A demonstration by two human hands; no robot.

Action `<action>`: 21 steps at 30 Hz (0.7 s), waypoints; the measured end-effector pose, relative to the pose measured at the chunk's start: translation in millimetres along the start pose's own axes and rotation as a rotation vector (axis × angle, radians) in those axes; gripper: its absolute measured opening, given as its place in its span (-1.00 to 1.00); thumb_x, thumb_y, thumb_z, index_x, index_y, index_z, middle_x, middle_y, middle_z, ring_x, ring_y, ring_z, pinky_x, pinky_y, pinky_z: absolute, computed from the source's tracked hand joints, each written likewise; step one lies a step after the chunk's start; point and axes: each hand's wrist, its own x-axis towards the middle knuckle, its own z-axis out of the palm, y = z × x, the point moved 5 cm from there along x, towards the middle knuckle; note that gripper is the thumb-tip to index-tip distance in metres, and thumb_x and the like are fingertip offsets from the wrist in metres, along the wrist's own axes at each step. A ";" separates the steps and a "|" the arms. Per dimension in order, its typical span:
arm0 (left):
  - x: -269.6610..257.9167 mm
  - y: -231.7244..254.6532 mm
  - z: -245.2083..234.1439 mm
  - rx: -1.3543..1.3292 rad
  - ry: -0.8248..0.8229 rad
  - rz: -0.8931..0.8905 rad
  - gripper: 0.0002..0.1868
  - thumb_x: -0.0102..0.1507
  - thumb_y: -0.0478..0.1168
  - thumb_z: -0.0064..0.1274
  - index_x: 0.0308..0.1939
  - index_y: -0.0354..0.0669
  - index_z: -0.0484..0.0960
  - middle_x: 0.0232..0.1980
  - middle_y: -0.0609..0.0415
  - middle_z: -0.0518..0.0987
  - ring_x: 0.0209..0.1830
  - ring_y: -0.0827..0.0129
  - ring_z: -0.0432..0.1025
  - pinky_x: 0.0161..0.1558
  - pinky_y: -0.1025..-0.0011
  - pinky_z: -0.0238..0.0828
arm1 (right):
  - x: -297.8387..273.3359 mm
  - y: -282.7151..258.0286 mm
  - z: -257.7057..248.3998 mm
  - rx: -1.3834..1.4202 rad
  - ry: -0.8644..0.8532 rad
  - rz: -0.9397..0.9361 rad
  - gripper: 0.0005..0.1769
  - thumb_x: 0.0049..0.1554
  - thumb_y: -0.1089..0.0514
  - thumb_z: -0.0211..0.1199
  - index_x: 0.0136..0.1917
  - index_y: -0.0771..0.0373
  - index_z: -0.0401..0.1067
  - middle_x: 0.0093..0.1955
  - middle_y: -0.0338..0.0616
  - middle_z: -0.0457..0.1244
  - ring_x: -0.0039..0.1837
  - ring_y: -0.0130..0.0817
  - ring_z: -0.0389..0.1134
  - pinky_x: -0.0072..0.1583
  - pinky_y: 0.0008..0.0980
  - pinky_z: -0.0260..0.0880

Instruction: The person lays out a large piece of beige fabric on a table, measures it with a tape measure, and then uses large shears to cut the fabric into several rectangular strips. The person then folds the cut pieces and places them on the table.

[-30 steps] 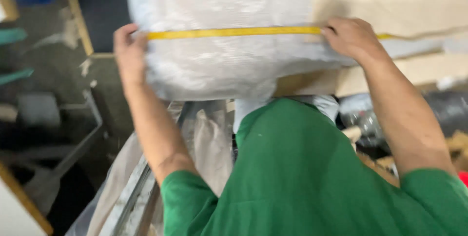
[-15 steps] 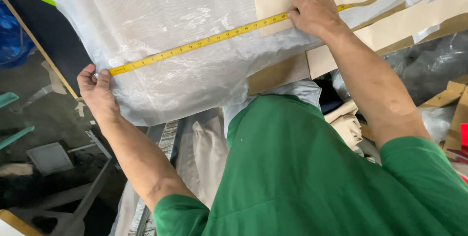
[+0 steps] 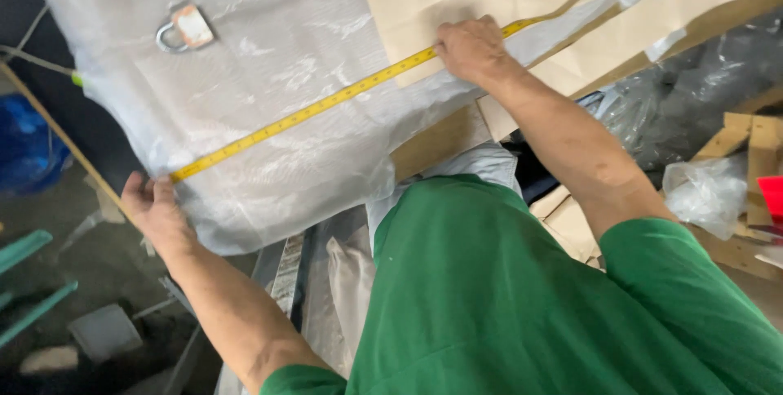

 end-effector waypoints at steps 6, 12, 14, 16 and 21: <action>-67.7 88.8 34.5 0.476 0.184 0.471 -0.53 0.47 -0.24 -0.01 0.35 -0.53 0.34 0.28 -0.50 0.43 0.26 -0.31 0.35 0.26 0.00 0.29 | -7.7 17.3 2.2 0.066 0.116 -0.081 -0.64 0.32 -0.07 -0.05 0.00 0.10 0.51 -0.04 -0.03 0.44 0.03 0.07 0.45 0.28 0.03 0.21; -144.9 152.6 151.1 0.599 0.023 0.903 -0.45 0.29 -0.36 0.12 0.33 -0.60 0.42 0.26 -0.50 0.45 0.28 -0.38 0.34 0.36 -0.08 0.16 | -60.7 19.4 -26.7 0.143 0.171 -0.190 -0.74 0.35 0.06 0.01 -0.09 -0.01 0.50 -0.19 -0.15 0.41 -0.07 -0.13 0.42 0.45 0.01 0.00; -174.7 181.6 192.7 0.633 -0.021 0.967 -0.33 0.17 -0.34 0.26 0.35 -0.52 0.47 0.29 -0.46 0.46 0.34 -0.33 0.33 0.41 -0.10 0.11 | -74.9 30.8 -25.9 0.199 0.239 -0.192 -0.80 0.30 0.08 0.12 0.02 -0.09 0.58 -0.09 -0.10 0.45 0.11 -0.09 0.48 0.54 0.12 -0.14; -215.0 231.2 232.7 0.532 -0.203 1.069 -0.35 0.17 -0.32 0.29 0.30 -0.50 0.45 0.27 -0.45 0.45 0.33 -0.33 0.33 0.43 -0.13 0.08 | -98.1 36.4 -37.5 0.173 0.328 -0.307 -0.88 0.29 0.03 0.18 0.01 -0.05 0.54 -0.03 0.01 0.44 0.19 0.01 0.45 0.57 0.22 -0.17; -263.4 284.0 305.5 0.470 -0.413 1.134 -0.30 0.15 -0.19 0.33 0.31 -0.40 0.43 0.29 -0.33 0.48 0.36 -0.24 0.32 0.45 -0.13 0.03 | -162.2 46.7 -87.6 0.286 0.359 -0.409 -0.86 0.28 0.11 0.20 0.05 0.00 0.57 -0.08 -0.03 0.44 0.15 -0.03 0.46 0.57 0.26 -0.14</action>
